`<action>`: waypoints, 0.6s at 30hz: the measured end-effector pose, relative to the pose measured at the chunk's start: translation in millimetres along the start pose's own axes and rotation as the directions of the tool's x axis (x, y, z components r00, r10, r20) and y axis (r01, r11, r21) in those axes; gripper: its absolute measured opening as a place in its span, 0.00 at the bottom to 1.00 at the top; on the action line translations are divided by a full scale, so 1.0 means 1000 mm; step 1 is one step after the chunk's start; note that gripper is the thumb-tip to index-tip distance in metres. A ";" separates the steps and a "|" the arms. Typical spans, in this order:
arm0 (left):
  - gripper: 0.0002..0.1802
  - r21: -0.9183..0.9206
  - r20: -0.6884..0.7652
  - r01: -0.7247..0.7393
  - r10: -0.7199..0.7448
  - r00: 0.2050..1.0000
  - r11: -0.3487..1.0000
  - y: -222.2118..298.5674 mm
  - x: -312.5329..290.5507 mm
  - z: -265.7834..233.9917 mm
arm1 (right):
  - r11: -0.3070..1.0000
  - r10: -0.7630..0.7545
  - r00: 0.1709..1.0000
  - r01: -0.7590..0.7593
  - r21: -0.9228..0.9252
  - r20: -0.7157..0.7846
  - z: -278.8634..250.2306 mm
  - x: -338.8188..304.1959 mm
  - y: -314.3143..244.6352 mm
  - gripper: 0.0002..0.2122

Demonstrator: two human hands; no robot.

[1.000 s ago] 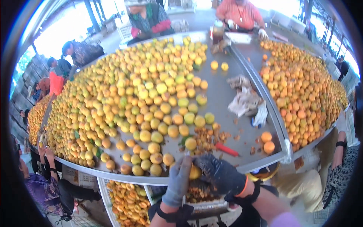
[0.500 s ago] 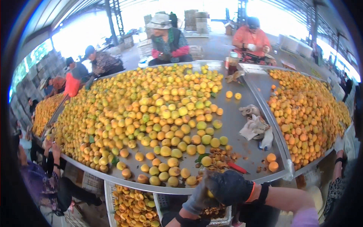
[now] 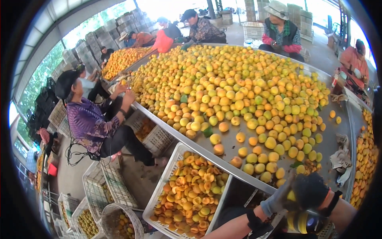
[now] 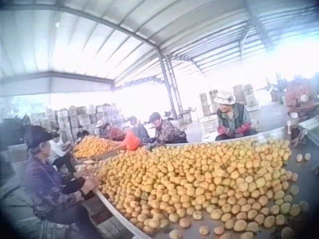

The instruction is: The person picks up an apricot from a metal table, cuts it in half with a knife, and removes the pit. They place the apricot halves into a white crate and the pit into a separate container, repeating the process.

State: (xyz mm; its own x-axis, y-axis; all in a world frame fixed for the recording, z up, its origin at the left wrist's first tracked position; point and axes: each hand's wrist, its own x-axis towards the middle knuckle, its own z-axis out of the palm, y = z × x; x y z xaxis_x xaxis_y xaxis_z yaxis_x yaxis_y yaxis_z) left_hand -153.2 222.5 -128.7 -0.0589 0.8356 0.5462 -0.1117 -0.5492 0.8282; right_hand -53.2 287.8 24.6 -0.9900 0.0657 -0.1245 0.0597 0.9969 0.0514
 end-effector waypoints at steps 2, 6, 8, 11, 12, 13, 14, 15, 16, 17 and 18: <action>0.58 -0.146 0.060 0.081 -0.073 0.996 0.986 0.006 0.001 -0.006 | 0.995 -0.029 0.998 0.034 0.098 -0.051 0.001 0.004 0.002 0.13; 0.52 -0.358 -0.101 0.182 -0.232 0.968 0.916 0.002 0.000 -0.018 | 0.995 0.063 0.987 -0.074 -0.069 -0.150 0.023 0.035 -0.003 0.13; 0.45 -0.281 -0.125 0.218 -0.261 0.957 0.934 0.002 -0.005 -0.034 | 0.978 0.156 0.937 -0.192 -0.085 -0.313 0.037 0.053 -0.006 0.12; 0.42 -0.188 -0.029 0.156 -0.164 0.986 0.970 0.001 -0.006 -0.036 | 0.980 0.058 0.983 -0.090 -0.179 -0.177 0.012 0.049 -0.021 0.06; 0.42 -0.201 0.001 0.149 -0.152 0.988 0.968 0.008 -0.002 -0.037 | 0.974 0.089 0.980 -0.123 -0.191 -0.178 0.004 0.043 -0.024 0.06; 0.39 -0.650 0.139 0.424 -0.450 0.882 0.630 0.038 0.015 -0.040 | 0.984 0.136 0.986 -0.146 -0.098 -0.098 -0.001 0.037 -0.022 0.07; 0.36 -0.879 0.324 0.471 -0.635 0.701 0.072 0.059 0.018 -0.052 | 0.995 0.091 0.996 -0.090 0.030 -0.016 0.003 0.050 -0.015 0.08; 0.32 -0.536 -0.196 0.380 -0.549 0.812 0.754 0.050 0.003 -0.043 | 0.996 -0.054 0.989 0.044 -0.073 -0.140 0.019 0.072 -0.005 0.10; 0.32 -0.556 -0.182 0.371 -0.544 0.819 0.744 0.049 0.004 -0.048 | 0.996 -0.043 0.992 0.033 -0.086 -0.118 0.017 0.083 -0.010 0.10; 0.31 -0.872 0.002 0.283 -0.575 0.818 0.400 0.045 0.011 -0.048 | 0.984 0.020 0.990 -0.044 -0.170 -0.139 0.017 0.076 -0.012 0.11; 0.31 -0.979 0.194 0.193 -0.528 0.827 -0.058 0.036 0.016 -0.047 | 0.960 0.080 0.983 -0.120 -0.251 -0.163 0.017 0.070 -0.015 0.13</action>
State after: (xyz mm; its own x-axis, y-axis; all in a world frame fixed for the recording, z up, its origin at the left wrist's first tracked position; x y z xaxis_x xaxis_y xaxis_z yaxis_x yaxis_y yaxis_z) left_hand -204.5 216.3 -95.7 0.2031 0.9784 0.0386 -0.9765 0.2053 -0.0651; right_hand -121.5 278.4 -2.0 -0.9896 0.1371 0.0437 0.1439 0.9387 0.3133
